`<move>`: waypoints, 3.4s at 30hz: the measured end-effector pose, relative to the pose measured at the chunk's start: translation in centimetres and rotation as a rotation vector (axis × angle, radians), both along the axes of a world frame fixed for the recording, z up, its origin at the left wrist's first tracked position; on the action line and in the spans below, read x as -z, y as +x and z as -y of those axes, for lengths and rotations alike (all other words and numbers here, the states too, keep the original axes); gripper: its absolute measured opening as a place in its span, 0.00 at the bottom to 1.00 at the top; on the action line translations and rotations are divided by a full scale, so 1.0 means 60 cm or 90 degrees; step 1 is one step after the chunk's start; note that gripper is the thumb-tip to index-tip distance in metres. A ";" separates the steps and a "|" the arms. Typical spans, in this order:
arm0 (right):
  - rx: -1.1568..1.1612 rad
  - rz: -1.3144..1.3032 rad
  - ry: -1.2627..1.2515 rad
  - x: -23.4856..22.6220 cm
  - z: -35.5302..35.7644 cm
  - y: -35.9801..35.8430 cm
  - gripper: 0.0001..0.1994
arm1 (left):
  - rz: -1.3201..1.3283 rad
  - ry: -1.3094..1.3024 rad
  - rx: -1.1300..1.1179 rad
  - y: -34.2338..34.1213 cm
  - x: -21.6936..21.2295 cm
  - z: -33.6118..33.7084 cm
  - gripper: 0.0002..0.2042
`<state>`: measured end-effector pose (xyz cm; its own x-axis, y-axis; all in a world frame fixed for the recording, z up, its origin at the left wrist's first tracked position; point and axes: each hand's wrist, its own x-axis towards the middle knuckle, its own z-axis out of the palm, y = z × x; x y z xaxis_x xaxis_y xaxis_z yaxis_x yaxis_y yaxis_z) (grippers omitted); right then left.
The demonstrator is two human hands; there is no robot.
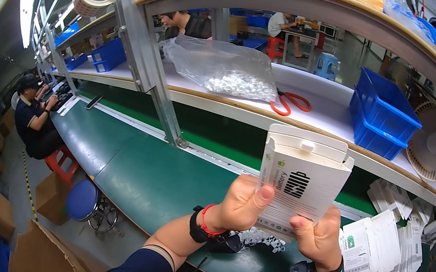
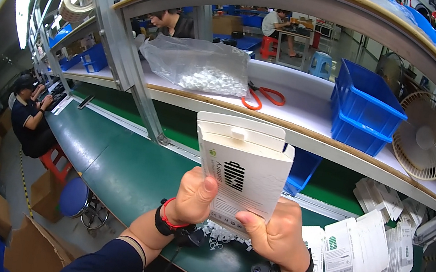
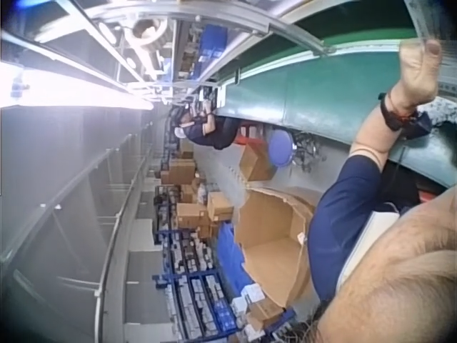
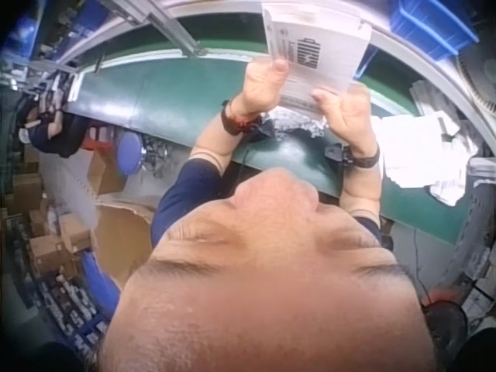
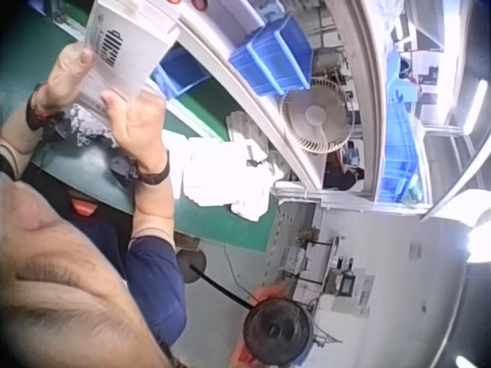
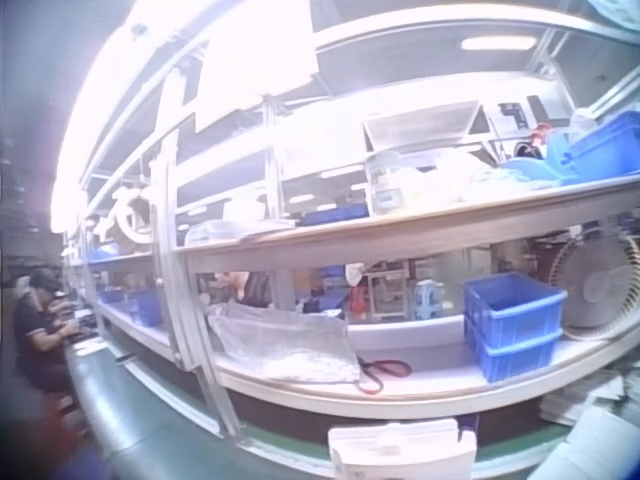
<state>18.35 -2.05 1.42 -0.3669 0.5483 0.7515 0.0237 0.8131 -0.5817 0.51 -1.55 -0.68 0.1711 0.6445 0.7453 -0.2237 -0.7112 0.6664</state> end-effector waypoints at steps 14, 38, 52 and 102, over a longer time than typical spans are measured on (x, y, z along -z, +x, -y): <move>0.018 -0.197 -0.141 0.011 0.017 0.029 0.22 | -0.195 0.148 0.069 -0.002 -0.012 -0.014 0.16; 0.040 -0.092 -0.190 0.002 -0.006 -0.005 0.24 | -0.271 0.071 -0.212 0.016 -0.024 -0.010 0.51; 0.051 -0.041 -0.111 -0.007 -0.002 -0.005 0.21 | -0.338 0.147 -0.245 0.005 -0.023 -0.018 0.45; 0.132 -0.062 -0.003 0.007 -0.043 0.019 0.14 | -0.474 0.211 -0.440 -0.007 -0.019 -0.045 0.46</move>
<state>19.46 0.55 0.98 -0.1716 0.6079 0.7752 0.1327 0.7940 -0.5933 0.08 1.14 0.45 0.3303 0.5601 0.7598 0.6813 -0.6985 0.2187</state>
